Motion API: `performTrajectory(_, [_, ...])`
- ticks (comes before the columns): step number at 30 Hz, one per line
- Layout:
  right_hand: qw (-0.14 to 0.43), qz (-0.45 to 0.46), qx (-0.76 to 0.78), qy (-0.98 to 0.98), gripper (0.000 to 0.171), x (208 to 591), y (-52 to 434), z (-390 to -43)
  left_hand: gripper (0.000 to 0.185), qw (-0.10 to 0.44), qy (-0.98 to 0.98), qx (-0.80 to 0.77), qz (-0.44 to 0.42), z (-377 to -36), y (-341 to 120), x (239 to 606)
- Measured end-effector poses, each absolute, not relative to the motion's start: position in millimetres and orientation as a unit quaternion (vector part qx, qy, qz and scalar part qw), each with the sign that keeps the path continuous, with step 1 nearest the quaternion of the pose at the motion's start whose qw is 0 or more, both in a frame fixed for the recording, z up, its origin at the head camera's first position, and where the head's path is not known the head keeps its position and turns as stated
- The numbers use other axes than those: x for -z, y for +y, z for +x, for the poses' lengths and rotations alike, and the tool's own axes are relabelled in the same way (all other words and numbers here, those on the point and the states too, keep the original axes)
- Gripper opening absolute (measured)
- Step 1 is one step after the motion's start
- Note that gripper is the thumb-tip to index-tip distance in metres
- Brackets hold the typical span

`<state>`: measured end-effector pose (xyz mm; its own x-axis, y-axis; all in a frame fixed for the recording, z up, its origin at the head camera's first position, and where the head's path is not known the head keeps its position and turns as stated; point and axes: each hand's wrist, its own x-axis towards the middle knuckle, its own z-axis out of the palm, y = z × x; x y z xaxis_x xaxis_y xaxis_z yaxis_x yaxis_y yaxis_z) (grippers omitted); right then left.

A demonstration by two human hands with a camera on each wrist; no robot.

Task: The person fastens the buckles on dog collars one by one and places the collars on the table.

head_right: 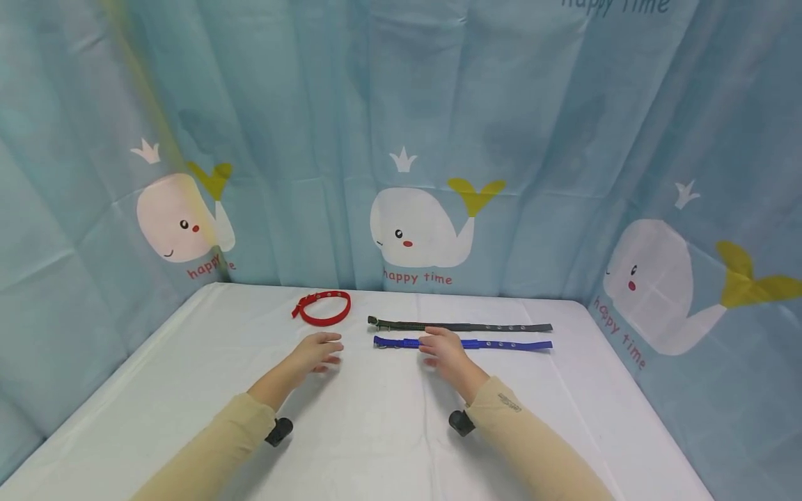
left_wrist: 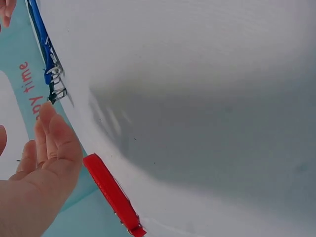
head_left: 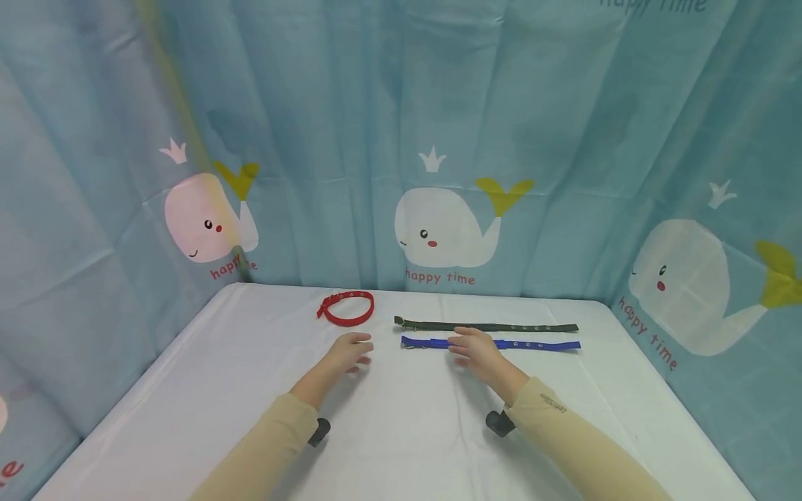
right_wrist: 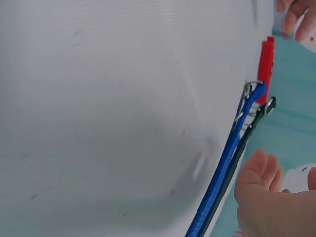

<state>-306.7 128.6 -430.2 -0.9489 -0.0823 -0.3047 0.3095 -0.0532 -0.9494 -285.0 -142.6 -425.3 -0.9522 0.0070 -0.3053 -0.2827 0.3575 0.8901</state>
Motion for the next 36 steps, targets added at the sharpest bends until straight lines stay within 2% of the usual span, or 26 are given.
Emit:
performTrajectory(11, [0.132,0.098,0.721,0.673,0.052,435.2,153.7,-304.5,0.045,0.143,0.817,-0.546,-0.116,-290.2,-125.5,432.6])
performTrajectory(25, [0.136,0.111,0.719,0.672,0.055,436.8,186.9,-297.6,0.044,0.147,0.823,-0.536,-0.115,-295.6,-105.4,435.8])
performTrajectory(36, [0.134,0.118,0.716,0.674,0.057,433.4,207.9,-293.1,0.050,0.139,0.824,-0.533,-0.133,-304.8,-98.9,440.5])
